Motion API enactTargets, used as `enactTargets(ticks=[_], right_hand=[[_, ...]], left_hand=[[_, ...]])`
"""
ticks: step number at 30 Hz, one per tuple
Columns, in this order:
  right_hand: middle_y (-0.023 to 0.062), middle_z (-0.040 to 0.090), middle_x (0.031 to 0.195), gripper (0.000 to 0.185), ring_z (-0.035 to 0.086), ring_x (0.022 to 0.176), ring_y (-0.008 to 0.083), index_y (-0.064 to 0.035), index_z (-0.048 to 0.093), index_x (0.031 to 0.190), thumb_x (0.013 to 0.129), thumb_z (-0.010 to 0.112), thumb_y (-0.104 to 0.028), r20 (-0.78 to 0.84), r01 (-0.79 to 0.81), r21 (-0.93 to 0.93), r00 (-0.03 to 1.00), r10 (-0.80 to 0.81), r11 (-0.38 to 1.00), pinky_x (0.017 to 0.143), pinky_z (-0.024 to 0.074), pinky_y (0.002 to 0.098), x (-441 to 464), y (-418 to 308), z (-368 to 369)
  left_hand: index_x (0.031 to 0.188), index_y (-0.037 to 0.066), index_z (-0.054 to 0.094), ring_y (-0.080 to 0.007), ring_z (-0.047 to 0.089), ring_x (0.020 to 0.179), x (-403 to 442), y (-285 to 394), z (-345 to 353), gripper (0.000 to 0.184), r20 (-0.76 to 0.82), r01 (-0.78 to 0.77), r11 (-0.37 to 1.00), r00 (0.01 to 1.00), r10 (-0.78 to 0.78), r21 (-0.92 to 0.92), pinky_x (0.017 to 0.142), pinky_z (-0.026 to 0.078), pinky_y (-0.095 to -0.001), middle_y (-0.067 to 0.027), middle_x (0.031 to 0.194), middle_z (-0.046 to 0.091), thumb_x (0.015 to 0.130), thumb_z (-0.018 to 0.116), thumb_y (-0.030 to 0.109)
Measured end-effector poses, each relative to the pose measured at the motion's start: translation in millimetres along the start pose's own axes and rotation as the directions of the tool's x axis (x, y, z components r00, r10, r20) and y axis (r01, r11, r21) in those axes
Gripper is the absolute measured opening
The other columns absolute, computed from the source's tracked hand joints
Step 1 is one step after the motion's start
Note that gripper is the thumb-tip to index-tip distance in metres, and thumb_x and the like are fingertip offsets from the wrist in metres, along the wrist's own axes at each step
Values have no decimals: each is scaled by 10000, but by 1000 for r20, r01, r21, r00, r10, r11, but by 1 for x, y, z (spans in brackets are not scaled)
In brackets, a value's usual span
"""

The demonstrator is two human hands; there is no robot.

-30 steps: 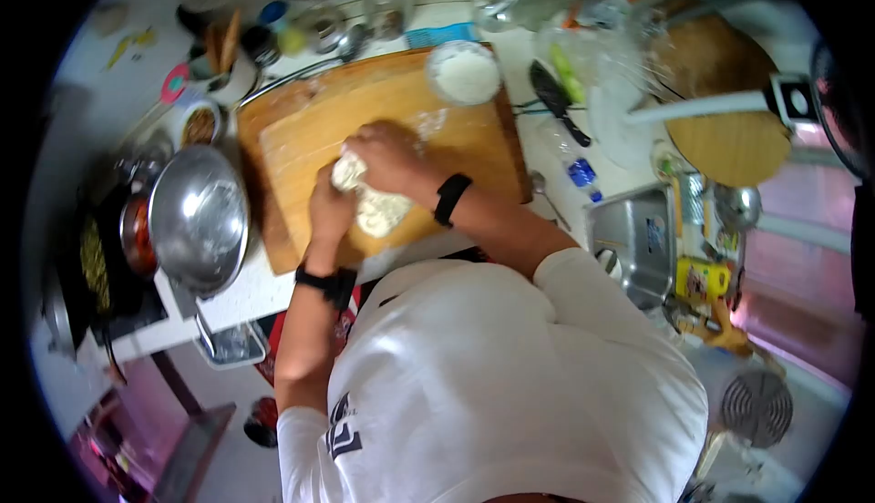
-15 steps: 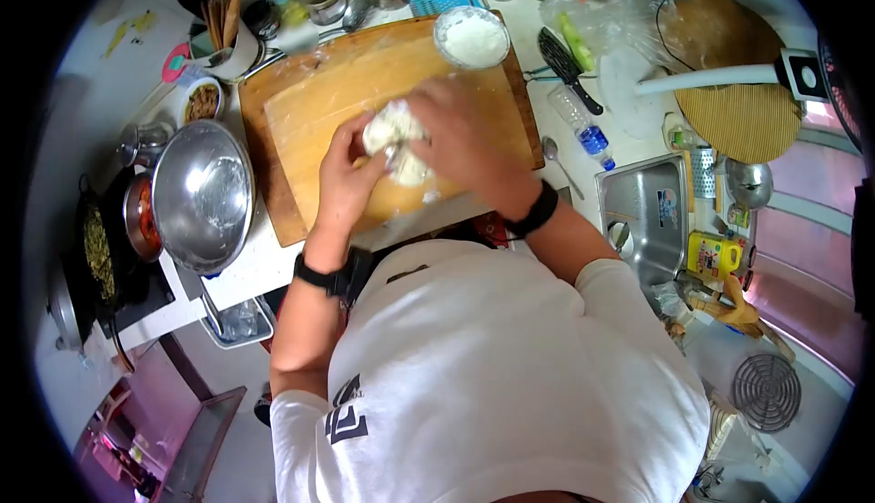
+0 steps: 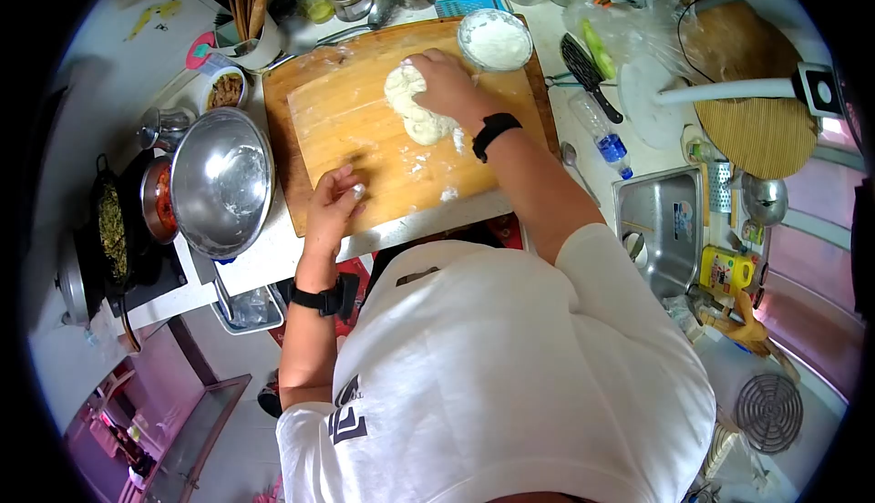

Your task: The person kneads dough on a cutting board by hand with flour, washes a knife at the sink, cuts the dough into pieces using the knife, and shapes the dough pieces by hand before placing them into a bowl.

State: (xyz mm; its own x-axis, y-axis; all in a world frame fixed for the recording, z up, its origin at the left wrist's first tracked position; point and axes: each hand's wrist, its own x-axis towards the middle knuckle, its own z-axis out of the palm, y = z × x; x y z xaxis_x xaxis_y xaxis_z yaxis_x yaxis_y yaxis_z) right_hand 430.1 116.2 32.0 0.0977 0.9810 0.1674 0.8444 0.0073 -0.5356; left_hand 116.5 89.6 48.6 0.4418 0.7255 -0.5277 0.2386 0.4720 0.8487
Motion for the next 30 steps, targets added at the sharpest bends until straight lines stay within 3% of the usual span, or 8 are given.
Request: enactTargets(ticks=[5, 11, 19, 21, 22, 25, 27, 30], right_hand=[[69, 642, 1225, 349, 578, 1184, 312, -149, 705, 1157, 814, 659, -103, 142, 274, -110, 956, -258, 955, 1005, 467, 431, -13, -57, 9], [55, 646, 1129, 136, 586, 1140, 277, -139, 715, 924, 810, 644, -116, 33, 504, 63, 862, -506, 861, 1035, 400, 490, -83, -96, -11], [103, 675, 1042, 195, 612, 1084, 326, -90, 678, 937, 754, 721, -144, 160, 362, 272, 897, -413, 891, 1011, 433, 490, -83, -65, -51], [120, 678, 1021, 188, 634, 1020, 344, -77, 671, 932, 763, 721, -144, 182, 219, 522, 915, -359, 824, 942, 479, 474, -88, -60, -59], [133, 682, 977, 177, 648, 950, 356, -70, 667, 907, 768, 732, -156, -107, 320, 459, 946, -306, 829, 859, 513, 460, -86, -49, -48], [153, 679, 940, 144, 652, 896, 380, -66, 677, 912, 791, 709, -138, -222, 22, 218, 975, 28, 976, 785, 522, 482, -70, -11, -68], [183, 679, 933, 141, 662, 902, 394, -51, 675, 916, 799, 684, -129, -204, -172, 20, 964, 173, 985, 793, 526, 499, -52, 16, -86], [199, 682, 914, 120, 665, 901, 399, -71, 679, 908, 795, 650, -99, -270, -171, -84, 952, 143, 982, 814, 533, 506, -29, 51, -85]], left_hand=[[1444, 88, 499, -163, 595, 1141, -7, -2, -10, 516, -88, 38, 998, 995, -43, -56, 883, 552, -334, -80, 1306, 589, 959, 671, 130], [1620, 129, 275, -316, 475, 1371, 4, 1, 1, 872, 12, -300, 905, 950, 311, 301, 1054, 470, -426, -165, 1571, 397, 890, 751, 132], [1581, 36, 315, -321, 491, 1388, 59, 29, 68, 1044, 313, -557, 730, 829, 463, 395, 1141, 427, -384, -194, 1520, 487, 687, 855, 9], [1552, 45, 366, -338, 558, 1318, 51, 40, 83, 1010, 383, -463, 753, 874, 300, 468, 1103, 467, -389, -187, 1419, 580, 668, 854, 13], [1498, 65, 445, -368, 612, 1216, 54, 34, 88, 934, 382, -599, 601, 801, 461, 530, 1045, 503, -410, -182, 1322, 640, 653, 842, 27], [1440, 81, 518, -383, 625, 1160, 42, 31, 99, 844, 394, -692, 346, 673, 625, 634, 1012, 510, -420, -185, 1306, 642, 653, 819, 37], [1385, 74, 577, -393, 627, 1130, 31, 30, 96, 752, 378, -654, 343, 704, 601, 674, 992, 516, -422, -194, 1256, 665, 664, 780, 19], [1341, 46, 613, -303, 645, 1153, 26, 25, 86, 652, 249, -567, 707, 823, 511, 423, 1021, 496, -369, -153, 1251, 682, 702, 730, -3]])
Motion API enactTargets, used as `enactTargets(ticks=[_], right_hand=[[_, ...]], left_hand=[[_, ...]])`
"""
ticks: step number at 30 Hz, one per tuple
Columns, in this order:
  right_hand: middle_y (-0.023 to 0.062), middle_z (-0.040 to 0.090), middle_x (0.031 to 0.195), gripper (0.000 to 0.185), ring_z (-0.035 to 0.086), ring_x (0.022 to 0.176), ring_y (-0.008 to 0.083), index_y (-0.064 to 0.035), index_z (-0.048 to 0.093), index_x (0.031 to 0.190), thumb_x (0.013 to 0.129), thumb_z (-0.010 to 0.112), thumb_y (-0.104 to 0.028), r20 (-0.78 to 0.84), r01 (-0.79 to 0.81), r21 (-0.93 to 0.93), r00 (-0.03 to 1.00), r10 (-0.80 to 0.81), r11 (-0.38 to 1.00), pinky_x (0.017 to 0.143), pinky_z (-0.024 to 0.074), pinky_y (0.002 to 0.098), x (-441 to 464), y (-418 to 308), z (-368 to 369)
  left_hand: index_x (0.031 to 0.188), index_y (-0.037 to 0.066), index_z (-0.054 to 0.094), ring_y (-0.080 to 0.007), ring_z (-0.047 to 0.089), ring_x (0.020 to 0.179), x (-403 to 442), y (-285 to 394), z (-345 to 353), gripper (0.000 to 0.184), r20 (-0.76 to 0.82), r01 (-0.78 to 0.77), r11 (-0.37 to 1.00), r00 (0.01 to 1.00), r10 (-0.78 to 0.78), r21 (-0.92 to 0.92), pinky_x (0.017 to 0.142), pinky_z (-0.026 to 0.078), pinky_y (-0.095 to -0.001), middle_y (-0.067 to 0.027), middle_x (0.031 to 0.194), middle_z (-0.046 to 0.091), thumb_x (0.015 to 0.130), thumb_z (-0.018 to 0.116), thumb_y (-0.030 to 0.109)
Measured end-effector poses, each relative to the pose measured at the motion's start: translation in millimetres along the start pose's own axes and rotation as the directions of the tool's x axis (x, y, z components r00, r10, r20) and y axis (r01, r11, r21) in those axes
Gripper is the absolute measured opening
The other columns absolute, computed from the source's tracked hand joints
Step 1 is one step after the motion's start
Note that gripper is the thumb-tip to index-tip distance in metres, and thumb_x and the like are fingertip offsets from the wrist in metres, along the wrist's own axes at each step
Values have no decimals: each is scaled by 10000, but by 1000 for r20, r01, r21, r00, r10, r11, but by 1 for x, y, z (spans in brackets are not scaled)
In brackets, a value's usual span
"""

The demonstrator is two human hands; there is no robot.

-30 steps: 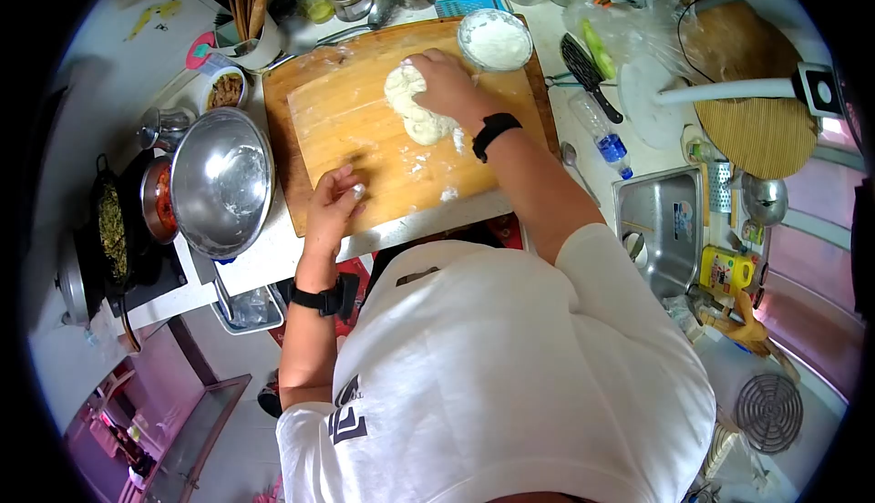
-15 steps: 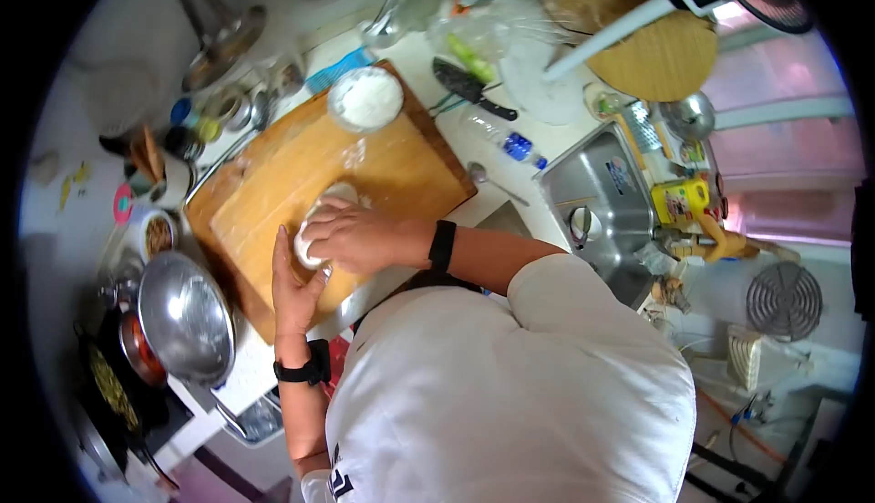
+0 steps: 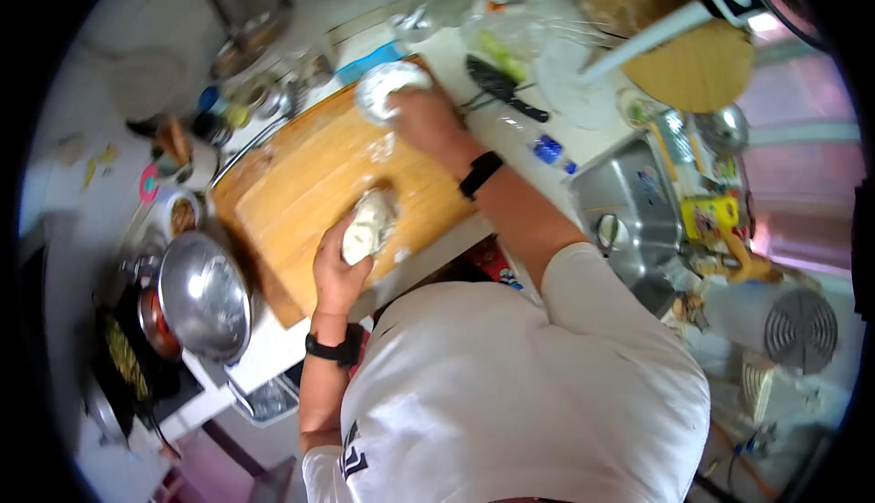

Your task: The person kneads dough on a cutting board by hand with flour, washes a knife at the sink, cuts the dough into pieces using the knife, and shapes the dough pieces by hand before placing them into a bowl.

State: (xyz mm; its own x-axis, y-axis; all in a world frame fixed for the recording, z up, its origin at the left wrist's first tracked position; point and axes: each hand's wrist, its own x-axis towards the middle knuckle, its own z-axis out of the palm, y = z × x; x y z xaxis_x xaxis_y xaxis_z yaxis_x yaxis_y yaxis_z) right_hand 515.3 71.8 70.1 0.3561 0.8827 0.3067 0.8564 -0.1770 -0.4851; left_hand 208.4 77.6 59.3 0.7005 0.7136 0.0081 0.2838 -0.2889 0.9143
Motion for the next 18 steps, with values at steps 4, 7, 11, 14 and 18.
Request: enactTargets(ticks=[4, 7, 11, 14, 18], right_hand=[[194, 692, 966, 148, 678, 935, 394, -69, 696, 953, 834, 613, -98, 74, 70, -54, 995, -66, 996, 832, 548, 502, 20, 24, 16], [198, 697, 1007, 161, 687, 968, 392, -80, 705, 979, 868, 588, -89, 264, 96, -232, 964, -32, 968, 856, 556, 488, 34, 29, 30], [198, 710, 990, 225, 685, 966, 384, -68, 730, 1059, 853, 639, -75, 293, 68, -301, 956, 24, 951, 852, 544, 478, 46, 41, 44], [187, 723, 963, 172, 687, 939, 371, -53, 736, 1023, 885, 667, -129, 150, 26, 1, 988, -26, 1000, 833, 543, 454, 36, 32, 43], [186, 720, 864, 166, 670, 781, 368, -40, 722, 936, 891, 723, -199, 371, -87, 573, 914, -162, 815, 749, 546, 439, 4, -35, 33]], left_hand=[[1393, 23, 558, -174, 597, 1165, -26, 18, -28, 640, -31, 148, 846, 981, -190, -512, 1036, 470, -329, -61, 1287, 627, 761, 646, -30], [1412, 36, 538, -240, 601, 1220, -61, 9, -54, 644, -99, 198, 630, 910, -403, -751, 1070, 484, -378, -108, 1351, 607, 776, 606, -40], [1430, 30, 505, -292, 607, 1228, -91, -4, -73, 644, -132, 179, 489, 834, -536, -854, 1061, 510, -415, -154, 1363, 599, 797, 581, -55], [1445, 28, 482, -309, 615, 1217, -104, -6, -75, 632, -194, 139, 467, 781, -593, -873, 1063, 509, -425, -170, 1354, 602, 825, 581, -38], [1432, 14, 487, -310, 615, 1218, -110, -11, -70, 612, -159, 165, 447, 782, -603, -879, 1064, 509, -425, -175, 1340, 607, 833, 609, 1]])
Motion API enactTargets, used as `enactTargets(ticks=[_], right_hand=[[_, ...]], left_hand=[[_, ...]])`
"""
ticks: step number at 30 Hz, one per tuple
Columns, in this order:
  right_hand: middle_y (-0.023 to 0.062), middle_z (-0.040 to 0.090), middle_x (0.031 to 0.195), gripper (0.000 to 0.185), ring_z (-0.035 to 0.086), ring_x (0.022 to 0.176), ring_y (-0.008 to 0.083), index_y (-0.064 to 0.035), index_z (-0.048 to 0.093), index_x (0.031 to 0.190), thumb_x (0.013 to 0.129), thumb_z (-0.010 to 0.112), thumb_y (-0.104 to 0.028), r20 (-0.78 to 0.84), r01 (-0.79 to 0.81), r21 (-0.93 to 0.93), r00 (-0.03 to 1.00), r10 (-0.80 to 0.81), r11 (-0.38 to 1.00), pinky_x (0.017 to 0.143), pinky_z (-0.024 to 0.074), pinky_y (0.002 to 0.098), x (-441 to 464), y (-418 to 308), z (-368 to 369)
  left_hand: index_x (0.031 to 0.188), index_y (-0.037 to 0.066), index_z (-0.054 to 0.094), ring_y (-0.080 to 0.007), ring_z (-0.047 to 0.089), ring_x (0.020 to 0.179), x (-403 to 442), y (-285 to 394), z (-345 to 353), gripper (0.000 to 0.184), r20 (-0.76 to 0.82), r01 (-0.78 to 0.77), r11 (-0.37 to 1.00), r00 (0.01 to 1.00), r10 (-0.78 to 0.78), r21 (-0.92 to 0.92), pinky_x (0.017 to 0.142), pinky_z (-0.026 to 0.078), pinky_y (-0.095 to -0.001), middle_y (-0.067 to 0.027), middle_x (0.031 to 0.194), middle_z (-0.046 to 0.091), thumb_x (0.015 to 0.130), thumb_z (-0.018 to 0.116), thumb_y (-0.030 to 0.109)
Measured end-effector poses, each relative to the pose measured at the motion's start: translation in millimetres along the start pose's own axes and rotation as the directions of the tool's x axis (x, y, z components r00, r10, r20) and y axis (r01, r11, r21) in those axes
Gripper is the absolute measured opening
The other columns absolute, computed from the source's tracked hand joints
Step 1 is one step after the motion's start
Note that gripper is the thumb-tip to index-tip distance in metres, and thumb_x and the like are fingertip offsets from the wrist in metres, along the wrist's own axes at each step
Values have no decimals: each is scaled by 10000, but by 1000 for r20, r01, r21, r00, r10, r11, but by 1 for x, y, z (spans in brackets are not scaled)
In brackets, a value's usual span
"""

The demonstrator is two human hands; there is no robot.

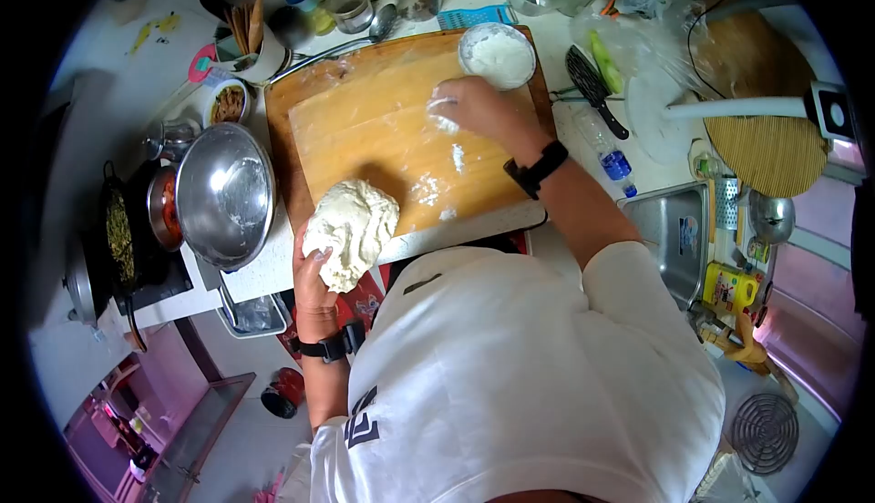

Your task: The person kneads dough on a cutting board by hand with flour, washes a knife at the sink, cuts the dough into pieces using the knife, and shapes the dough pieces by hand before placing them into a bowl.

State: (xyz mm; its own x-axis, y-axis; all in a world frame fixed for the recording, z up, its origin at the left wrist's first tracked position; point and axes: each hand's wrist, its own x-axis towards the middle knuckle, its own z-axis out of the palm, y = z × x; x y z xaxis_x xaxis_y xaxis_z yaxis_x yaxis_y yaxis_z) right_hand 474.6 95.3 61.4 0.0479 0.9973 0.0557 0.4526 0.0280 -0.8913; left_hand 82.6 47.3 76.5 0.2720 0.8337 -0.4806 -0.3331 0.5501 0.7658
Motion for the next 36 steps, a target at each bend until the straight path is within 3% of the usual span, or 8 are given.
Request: enactTargets(ticks=[6, 13, 20, 23, 25, 28, 31, 36], right_hand=[[171, 685, 776, 353, 672, 692, 294, 16, 689, 893, 943, 682, -333, 54, -108, -340, 990, 134, 934, 652, 513, 405, -20, -46, 14], [137, 667, 1174, 625, 690, 915, 211, -10, 541, 1390, 960, 686, -439, 329, -722, 389, 689, 645, 573, 643, 600, 335, -56, -27, 36], [224, 666, 1173, 624, 652, 1098, 354, 14, 607, 1271, 777, 828, -298, -236, -179, -109, 960, 149, 978, 929, 511, 456, -27, 15, 55], [182, 650, 1126, 507, 623, 1041, 383, -17, 631, 1218, 790, 817, -217, -37, 97, -409, 992, -123, 907, 898, 512, 447, -26, -34, 36], [147, 626, 1119, 448, 587, 1070, 384, -58, 648, 1188, 772, 780, -161, 4, 121, -321, 992, -126, 939, 941, 493, 450, -34, -42, 43], [154, 595, 1116, 362, 593, 1087, 365, -88, 630, 1163, 805, 661, -54, 107, 296, -547, 953, -285, 783, 934, 491, 469, -49, -53, 58], [144, 598, 1101, 326, 592, 1079, 364, -94, 629, 1144, 820, 657, -73, 127, 295, -552, 954, -271, 780, 929, 492, 488, -48, -36, 66], [154, 611, 1085, 318, 594, 1082, 387, -90, 625, 1127, 812, 664, -82, 2, 151, -612, 982, -189, 777, 919, 493, 495, 2, 13, 77]], left_hand=[[1424, 30, 502, -313, 629, 1205, 15, -12, 20, 608, 69, 136, 990, 989, -133, -38, 1032, 536, -427, -183, 1335, 613, 828, 619, 5], [1495, 60, 413, -292, 569, 1293, 67, -43, 74, 584, 300, 238, 956, 937, -180, -170, 1092, 486, -426, -138, 1424, 554, 954, 627, 105], [1487, 94, 424, -295, 629, 1218, 90, -39, 97, 589, 316, 456, 873, 814, -488, 174, 914, 594, -456, -125, 1407, 565, 991, 674, 290], [1507, 95, 397, -279, 637, 1178, 89, -32, 92, 633, 257, 378, 752, 777, -575, 541, 911, 590, -420, -130, 1380, 582, 984, 677, 317], [1528, 82, 382, -262, 642, 1119, 98, -44, 76, 692, 241, 305, 745, 816, -526, 594, 890, 585, -390, -130, 1339, 595, 951, 721, 259], [1532, 59, 411, -261, 650, 1013, 106, -48, 75, 774, 316, -404, 619, 914, 253, 674, 881, 559, -339, -131, 1282, 624, 854, 784, 83], [1517, 81, 439, -324, 647, 977, 108, -28, 90, 797, 540, -578, 109, 803, 251, 809, 881, 548, -375, -172, 1196, 645, 803, 794, 67], [1367, 158, 584, -411, 646, 983, 146, -35, 112, 591, 466, -486, -24, 821, 331, 874, 865, 532, -476, -213, 1120, 647, 810, 782, 138]])
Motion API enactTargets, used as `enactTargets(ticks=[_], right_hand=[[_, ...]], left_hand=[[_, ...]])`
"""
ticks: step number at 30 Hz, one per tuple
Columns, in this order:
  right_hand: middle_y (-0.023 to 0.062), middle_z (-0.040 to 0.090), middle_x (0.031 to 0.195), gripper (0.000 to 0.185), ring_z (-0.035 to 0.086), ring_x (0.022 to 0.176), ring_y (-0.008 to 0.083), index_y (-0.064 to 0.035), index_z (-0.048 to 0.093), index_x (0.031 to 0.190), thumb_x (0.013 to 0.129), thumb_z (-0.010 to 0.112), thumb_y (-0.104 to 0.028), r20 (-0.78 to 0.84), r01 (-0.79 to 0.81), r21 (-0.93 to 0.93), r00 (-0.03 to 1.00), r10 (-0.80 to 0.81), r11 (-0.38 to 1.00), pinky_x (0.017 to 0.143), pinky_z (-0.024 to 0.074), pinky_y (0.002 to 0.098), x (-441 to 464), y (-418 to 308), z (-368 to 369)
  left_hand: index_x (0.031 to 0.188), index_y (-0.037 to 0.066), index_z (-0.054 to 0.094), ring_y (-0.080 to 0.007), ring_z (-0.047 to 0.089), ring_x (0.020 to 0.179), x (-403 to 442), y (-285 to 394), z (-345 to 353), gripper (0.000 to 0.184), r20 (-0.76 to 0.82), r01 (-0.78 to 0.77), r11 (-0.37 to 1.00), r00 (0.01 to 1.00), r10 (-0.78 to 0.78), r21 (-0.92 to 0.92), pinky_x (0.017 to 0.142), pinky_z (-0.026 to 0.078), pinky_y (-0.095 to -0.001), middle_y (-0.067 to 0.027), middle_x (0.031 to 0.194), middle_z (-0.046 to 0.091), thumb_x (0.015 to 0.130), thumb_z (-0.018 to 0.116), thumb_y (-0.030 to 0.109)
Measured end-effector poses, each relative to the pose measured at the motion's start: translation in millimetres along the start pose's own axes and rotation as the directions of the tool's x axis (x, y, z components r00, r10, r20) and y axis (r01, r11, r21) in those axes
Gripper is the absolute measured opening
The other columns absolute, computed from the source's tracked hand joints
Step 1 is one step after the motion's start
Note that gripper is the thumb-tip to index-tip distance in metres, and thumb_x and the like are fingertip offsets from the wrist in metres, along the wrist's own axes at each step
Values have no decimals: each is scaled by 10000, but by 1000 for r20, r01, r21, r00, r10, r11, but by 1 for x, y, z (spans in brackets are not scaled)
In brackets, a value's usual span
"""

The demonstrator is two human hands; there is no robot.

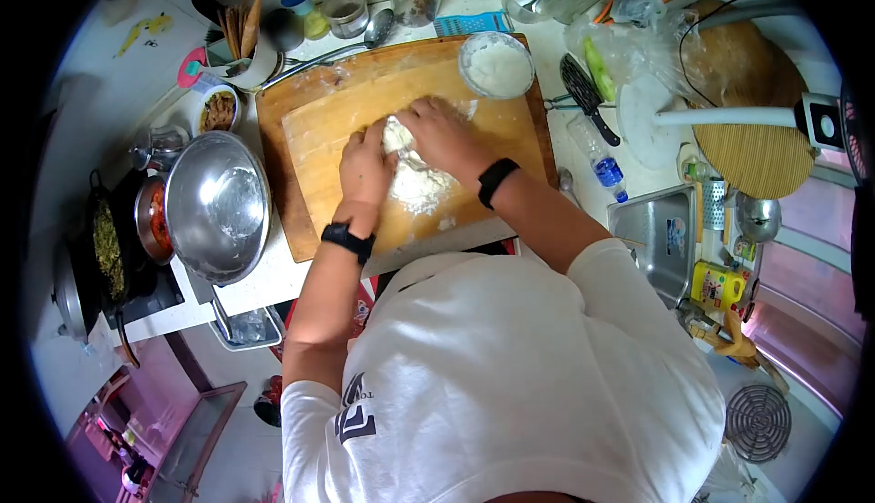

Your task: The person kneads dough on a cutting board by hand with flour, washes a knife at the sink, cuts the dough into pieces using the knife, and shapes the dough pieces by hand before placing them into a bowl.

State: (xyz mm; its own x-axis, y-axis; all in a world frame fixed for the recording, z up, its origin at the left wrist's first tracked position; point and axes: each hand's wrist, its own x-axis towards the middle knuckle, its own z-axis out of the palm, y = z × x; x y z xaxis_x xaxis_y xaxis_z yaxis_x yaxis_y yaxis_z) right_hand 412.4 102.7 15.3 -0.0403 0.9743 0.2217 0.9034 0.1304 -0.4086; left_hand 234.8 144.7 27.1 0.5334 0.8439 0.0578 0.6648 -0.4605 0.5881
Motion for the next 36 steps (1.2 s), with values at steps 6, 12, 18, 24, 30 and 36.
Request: enactTargets(ticks=[6, 12, 18, 24, 30, 36], right_hand=[[248, 639, 1135, 385, 607, 1101, 446, -27, 590, 1160, 785, 678, -25, 103, -196, 172, 978, 180, 965, 928, 496, 498, 18, 4, -3], [222, 598, 1245, 681, 590, 1174, 393, -26, 524, 1369, 754, 798, -122, 229, -225, 416, 964, 139, 881, 1012, 480, 459, -49, -18, -86], [209, 553, 1297, 776, 594, 1149, 413, -54, 478, 1465, 771, 805, -173, 283, -181, 282, 954, 98, 942, 983, 494, 469, -94, -47, -92], [212, 563, 1258, 744, 628, 1080, 407, -67, 507, 1436, 769, 815, -188, 261, -205, 160, 952, 158, 966, 896, 528, 479, -95, -29, -52], [175, 628, 1118, 477, 655, 1019, 375, -84, 640, 1204, 782, 807, -231, 233, -181, -71, 953, 192, 981, 829, 543, 479, -24, 4, -44], [176, 620, 1080, 431, 660, 988, 379, -91, 653, 1160, 786, 795, -251, 212, -221, -71, 950, 231, 973, 831, 542, 480, 1, 20, -35]], left_hand=[[1338, 137, 594, -438, 644, 1006, 25, 2, -4, 538, 140, 59, 996, 988, -69, 72, 889, 537, -470, -229, 1098, 661, 832, 764, 204], [1404, 56, 520, -418, 622, 1108, -34, 32, -59, 716, 203, -92, 979, 971, 128, -180, 964, 521, -442, -237, 1212, 636, 757, 820, 120], [1496, 82, 436, -400, 515, 1305, -66, 38, -30, 872, 234, -139, 988, 961, 150, -63, 1059, 462, -446, -252, 1426, 517, 720, 834, 81], [1481, 139, 467, -403, 526, 1301, -58, 37, -9, 838, 216, -285, 929, 947, 236, 234, 1061, 440, -503, -230, 1440, 520, 719, 814, 131], [1483, 224, 469, -361, 477, 1379, 13, 20, 3, 798, 163, -158, 931, 981, 108, 330, 1059, 439, -518, -157, 1481, 509, 771, 831, 207], [1502, 229, 448, -399, 433, 1408, 42, 16, 5, 803, 180, -125, 888, 982, 49, 442, 1082, 429, -532, -164, 1522, 467, 795, 827, 239]])
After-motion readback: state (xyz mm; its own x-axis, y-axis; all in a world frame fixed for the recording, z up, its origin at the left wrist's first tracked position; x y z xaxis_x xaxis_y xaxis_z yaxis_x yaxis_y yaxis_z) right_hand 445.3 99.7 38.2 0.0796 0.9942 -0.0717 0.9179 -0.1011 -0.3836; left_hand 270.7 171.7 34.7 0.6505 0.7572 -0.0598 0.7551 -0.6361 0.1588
